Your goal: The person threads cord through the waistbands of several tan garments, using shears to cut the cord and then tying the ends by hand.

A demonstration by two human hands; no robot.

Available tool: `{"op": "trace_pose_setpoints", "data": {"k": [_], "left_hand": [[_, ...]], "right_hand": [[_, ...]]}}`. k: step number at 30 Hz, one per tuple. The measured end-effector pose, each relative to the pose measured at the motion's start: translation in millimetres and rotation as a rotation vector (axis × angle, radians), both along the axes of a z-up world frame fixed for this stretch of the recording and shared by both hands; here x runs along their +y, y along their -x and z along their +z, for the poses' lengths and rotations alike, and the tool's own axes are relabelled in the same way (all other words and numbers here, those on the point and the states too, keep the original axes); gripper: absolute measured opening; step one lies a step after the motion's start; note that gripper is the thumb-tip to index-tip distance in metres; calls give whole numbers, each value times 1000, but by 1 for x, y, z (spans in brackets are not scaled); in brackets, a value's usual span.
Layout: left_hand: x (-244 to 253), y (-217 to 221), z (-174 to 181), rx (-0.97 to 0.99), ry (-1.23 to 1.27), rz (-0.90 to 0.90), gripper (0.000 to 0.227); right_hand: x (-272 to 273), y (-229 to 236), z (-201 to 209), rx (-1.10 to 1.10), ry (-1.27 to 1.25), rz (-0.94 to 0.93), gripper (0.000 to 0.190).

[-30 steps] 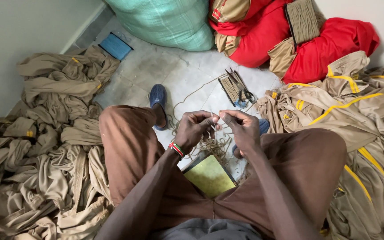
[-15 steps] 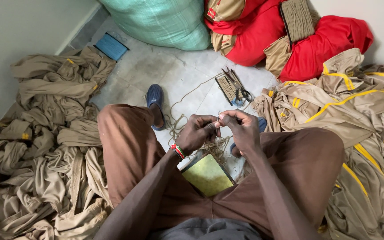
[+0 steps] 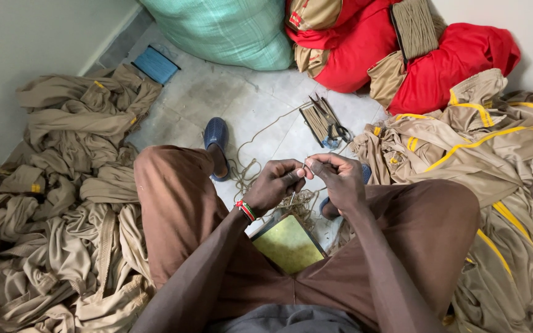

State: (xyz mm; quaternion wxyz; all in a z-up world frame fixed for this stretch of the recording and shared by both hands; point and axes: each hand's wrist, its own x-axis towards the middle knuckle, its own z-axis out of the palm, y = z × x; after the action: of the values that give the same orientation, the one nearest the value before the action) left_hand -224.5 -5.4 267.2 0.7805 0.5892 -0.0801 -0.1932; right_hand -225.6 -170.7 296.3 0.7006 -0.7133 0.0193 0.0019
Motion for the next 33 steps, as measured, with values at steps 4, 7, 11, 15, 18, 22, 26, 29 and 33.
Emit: {"op": "trace_pose_setpoints", "data": {"k": [4, 7, 11, 15, 18, 22, 26, 29, 33], "left_hand": [[5, -1, 2, -88, -105, -62, 21], [9, -1, 4, -171, -215, -84, 21], [10, -3, -5, -285, -370, -83, 19], [11, -3, -16, -264, -360, -100, 18], [10, -3, -16, -248, -385, -85, 20], [8, -1, 4, -260, -394, -89, 22], [3, -6, -7, -220, -509, -67, 21], [-9, 2, -8, 185, -176, 167, 21], [-17, -2, -6, 383, 215, 346, 38]], "right_hand": [[-9, 4, 2, -22, 110, 40, 5], [-22, 2, -7, -67, 262, 97, 4], [-25, 3, -13, -70, 387, 150, 9], [-17, 8, -16, -68, 344, 123, 10], [-13, 16, -22, 16, 313, 64, 14], [-11, 6, -47, 98, 38, 39, 16], [-3, 5, -47, 188, -104, 3, 17], [5, 5, -34, 146, 27, 21, 10], [12, 12, -25, 56, 120, 53, 11]]}}
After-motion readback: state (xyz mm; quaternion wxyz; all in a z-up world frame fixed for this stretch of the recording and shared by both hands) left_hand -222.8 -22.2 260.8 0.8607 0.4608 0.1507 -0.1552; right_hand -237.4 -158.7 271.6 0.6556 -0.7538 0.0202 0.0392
